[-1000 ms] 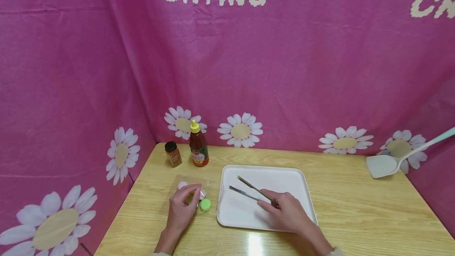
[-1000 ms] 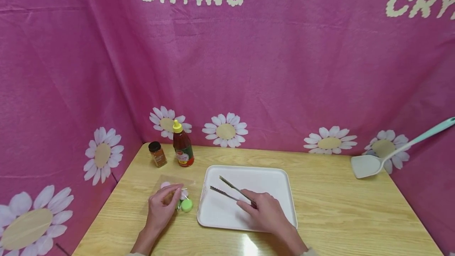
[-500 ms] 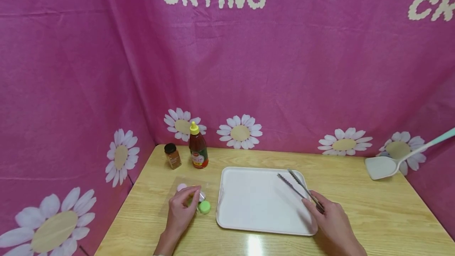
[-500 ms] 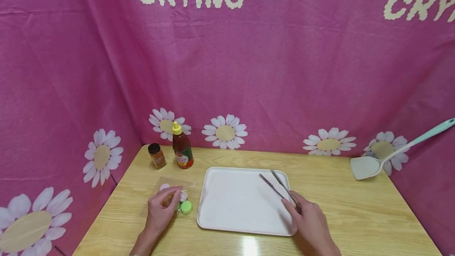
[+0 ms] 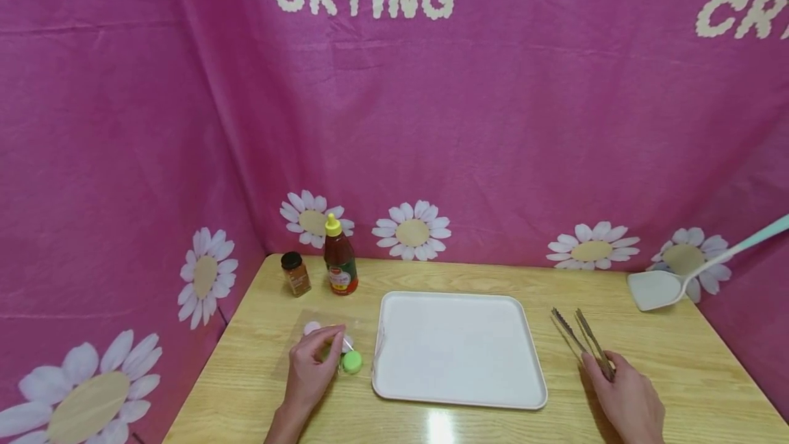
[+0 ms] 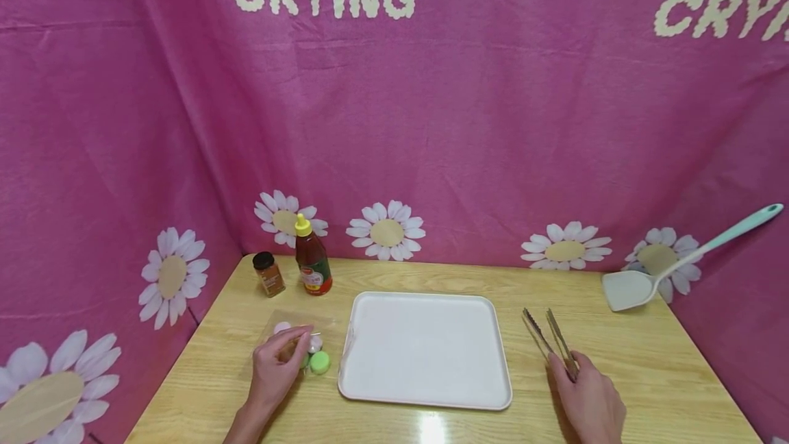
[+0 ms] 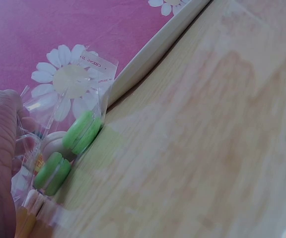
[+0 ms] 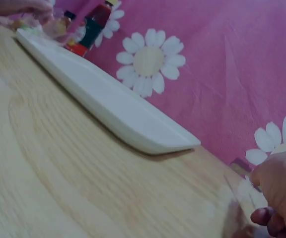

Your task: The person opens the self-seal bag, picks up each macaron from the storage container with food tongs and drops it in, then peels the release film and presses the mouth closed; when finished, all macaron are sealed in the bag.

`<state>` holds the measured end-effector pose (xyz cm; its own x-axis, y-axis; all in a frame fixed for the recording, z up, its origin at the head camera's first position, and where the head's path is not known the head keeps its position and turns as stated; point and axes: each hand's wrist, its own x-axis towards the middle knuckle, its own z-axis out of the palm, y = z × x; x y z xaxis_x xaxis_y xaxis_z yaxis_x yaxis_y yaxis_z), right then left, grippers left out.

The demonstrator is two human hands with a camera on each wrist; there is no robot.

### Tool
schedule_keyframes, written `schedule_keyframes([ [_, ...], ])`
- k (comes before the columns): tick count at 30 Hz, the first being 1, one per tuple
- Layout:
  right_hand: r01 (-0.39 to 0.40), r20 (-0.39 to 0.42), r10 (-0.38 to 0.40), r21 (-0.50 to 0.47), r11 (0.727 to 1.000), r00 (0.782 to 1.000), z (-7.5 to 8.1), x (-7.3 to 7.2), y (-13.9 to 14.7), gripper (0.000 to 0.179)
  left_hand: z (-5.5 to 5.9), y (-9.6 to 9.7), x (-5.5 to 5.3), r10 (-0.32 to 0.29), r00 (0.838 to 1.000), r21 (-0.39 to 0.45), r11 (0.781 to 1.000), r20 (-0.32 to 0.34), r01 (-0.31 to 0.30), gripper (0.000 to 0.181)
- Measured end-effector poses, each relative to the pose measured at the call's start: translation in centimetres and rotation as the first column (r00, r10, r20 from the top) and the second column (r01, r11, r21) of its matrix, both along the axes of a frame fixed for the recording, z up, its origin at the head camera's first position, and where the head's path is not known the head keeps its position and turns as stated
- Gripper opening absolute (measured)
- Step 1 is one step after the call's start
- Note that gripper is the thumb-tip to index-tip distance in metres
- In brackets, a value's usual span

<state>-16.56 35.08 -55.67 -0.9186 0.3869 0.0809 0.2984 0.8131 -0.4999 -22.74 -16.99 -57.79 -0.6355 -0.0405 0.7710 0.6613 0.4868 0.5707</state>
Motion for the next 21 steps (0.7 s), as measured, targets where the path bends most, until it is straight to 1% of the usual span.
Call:
schedule_keyframes([
  [3, 0.009, 0.033, -0.01, 0.012, 1.0, 0.999, -0.4, -0.1, 0.2, 0.07, 0.1, 0.0, 0.1, -0.003, 1.0, 0.001, 1.0, 0.01, 0.003, 0.021],
  [6, 0.02, 0.015, -0.021, 0.04, 0.999, 1.0, -0.9, -0.2, 0.1, 0.065, 0.2, 0.0, 0.2, -0.008, 1.0, -0.005, 1.0, 0.018, 0.008, 0.02],
  [8, 0.034, -0.019, -0.033, 0.06, 0.998, 0.999, -1.2, -0.2, -0.1, 0.058, 0.3, -0.1, 0.3, -0.009, 0.999, -0.01, 1.0, 0.031, 0.01, 0.019],
  [10, 0.045, -0.074, -0.039, 0.084, 0.995, 0.996, -1.6, -0.1, -0.4, 0.052, 0.3, -0.1, 0.3, -0.006, 0.999, -0.018, 1.0, 0.047, 0.007, 0.018],
  [14, 0.048, -0.175, -0.025, 0.132, 0.99, 0.984, -2.3, 0.1, -0.8, 0.044, 0.4, -0.1, 0.4, -0.006, 0.998, -0.016, 1.0, 0.063, 0.007, 0.017],
  [17, 0.044, -0.231, -0.005, 0.164, 0.985, 0.973, -2.7, 0.1, -1.0, 0.042, 0.4, -0.1, 0.4, -0.002, 0.999, -0.016, 1.0, 0.053, 0.003, 0.017],
  [21, 0.04, -0.275, 0.011, 0.178, 0.983, 0.961, -2.9, 0.0, -1.1, 0.041, 0.5, -0.2, 0.4, 0.004, 0.999, -0.028, 1.0, 0.043, -0.003, 0.017],
])
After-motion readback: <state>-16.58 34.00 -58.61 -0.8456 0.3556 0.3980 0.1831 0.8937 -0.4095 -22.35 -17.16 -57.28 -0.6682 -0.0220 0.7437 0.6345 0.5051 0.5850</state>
